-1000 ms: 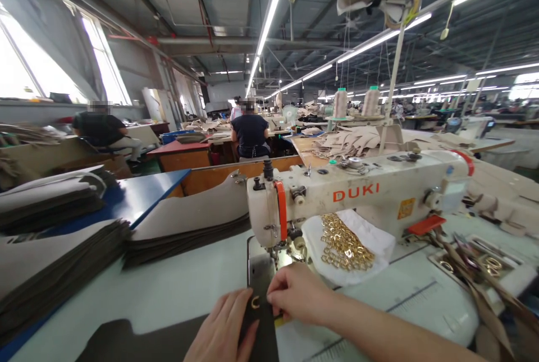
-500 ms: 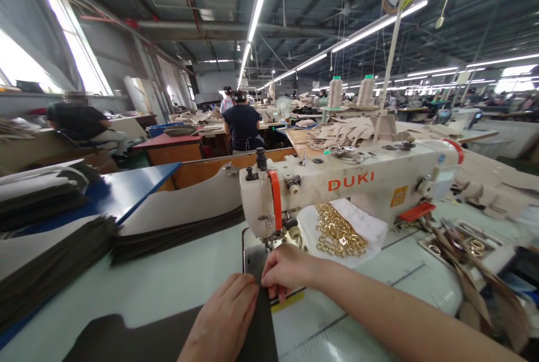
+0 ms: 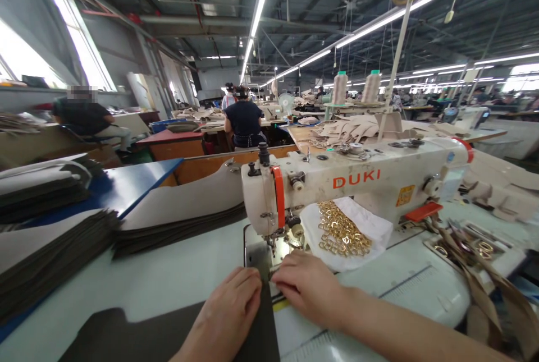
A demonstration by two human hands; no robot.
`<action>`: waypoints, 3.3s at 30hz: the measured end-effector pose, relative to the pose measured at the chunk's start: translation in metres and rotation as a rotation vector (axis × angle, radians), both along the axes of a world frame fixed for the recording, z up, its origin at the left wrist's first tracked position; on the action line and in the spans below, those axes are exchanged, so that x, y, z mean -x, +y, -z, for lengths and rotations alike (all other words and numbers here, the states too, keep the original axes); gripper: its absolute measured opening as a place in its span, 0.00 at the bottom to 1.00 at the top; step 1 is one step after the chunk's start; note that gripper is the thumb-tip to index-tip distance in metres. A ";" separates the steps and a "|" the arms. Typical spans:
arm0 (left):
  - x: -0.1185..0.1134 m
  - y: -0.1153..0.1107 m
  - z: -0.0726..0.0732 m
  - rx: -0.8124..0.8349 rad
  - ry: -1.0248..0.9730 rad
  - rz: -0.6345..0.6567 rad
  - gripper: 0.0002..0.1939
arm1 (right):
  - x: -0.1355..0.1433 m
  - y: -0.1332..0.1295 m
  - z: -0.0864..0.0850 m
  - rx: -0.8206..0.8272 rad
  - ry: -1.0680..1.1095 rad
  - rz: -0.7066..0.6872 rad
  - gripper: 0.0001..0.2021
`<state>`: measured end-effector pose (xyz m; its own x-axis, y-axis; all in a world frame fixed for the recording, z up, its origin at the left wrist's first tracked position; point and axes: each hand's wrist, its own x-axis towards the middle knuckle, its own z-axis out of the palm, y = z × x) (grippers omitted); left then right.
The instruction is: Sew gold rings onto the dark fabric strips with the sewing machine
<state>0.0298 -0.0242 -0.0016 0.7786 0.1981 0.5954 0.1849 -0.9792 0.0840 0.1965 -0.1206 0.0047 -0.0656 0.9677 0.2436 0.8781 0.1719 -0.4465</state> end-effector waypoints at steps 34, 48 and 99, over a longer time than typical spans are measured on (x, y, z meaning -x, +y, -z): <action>0.001 0.005 0.002 -0.188 0.046 0.055 0.16 | 0.006 -0.027 0.002 -0.303 -0.521 -0.308 0.10; 0.006 0.013 0.016 -0.205 0.136 0.077 0.18 | 0.008 0.000 0.042 -0.403 -0.394 -0.360 0.06; -0.028 0.017 0.007 -0.158 0.051 0.008 0.18 | -0.013 0.009 0.022 -0.255 -0.512 -0.171 0.03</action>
<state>0.0575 -0.0070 -0.0090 0.8097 0.0990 0.5784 0.1775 -0.9808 -0.0807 0.2094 -0.1116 -0.0175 -0.3861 0.8479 0.3633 0.9210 0.3764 0.1005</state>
